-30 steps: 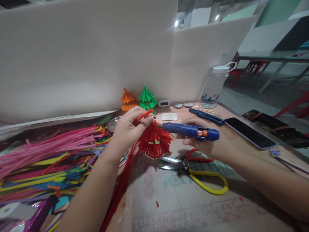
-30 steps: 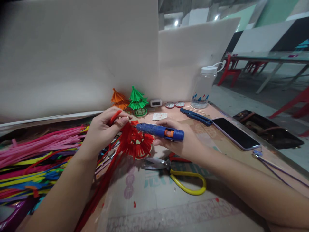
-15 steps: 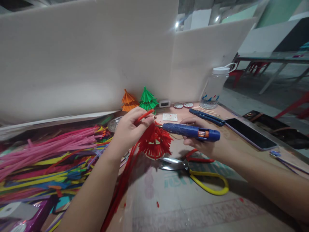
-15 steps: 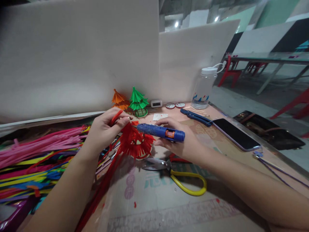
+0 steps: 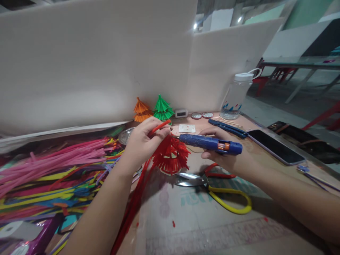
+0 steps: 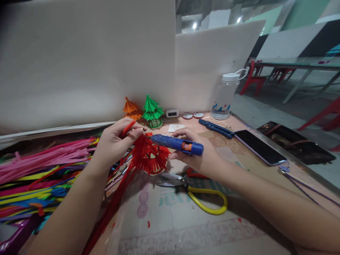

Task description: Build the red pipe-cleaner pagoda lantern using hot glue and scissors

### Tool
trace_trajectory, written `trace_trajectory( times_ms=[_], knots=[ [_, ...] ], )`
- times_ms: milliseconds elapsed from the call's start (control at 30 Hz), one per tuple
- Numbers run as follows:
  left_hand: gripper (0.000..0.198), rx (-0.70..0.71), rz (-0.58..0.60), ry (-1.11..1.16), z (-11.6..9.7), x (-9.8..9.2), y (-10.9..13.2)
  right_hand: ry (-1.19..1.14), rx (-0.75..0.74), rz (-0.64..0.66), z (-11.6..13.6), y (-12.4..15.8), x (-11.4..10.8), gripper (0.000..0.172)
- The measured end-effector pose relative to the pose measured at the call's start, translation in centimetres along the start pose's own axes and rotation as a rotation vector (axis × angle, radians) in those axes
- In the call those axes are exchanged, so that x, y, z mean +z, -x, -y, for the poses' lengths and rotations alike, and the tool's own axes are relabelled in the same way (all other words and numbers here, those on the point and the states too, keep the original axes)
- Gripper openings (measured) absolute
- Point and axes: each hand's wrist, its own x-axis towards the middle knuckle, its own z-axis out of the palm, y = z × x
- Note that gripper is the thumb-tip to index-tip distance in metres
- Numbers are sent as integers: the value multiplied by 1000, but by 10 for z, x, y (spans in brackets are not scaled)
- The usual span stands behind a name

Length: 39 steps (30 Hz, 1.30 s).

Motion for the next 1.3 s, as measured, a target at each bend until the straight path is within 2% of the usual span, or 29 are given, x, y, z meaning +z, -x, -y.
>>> trace_trajectory(
  times_ms=[200,333,733,1100,1300],
  knots=[
    [18,-7,-1,21,0,0,0,-36,-10,24,-2,0,0,35],
    [19,-12,4,8,-2,0,-1,-20,32,22,1,-1,0,33],
    [17,3,2,6,0,-1,-1,-79,100,79,2,-2,0,42],
    [19,-5,-6,-15,3,-1,-1,-9,178,152,7,-3,-3,42],
    [17,-2,-13,-11,2,-1,-2,-35,122,156,5,-3,-3,38]
  ],
)
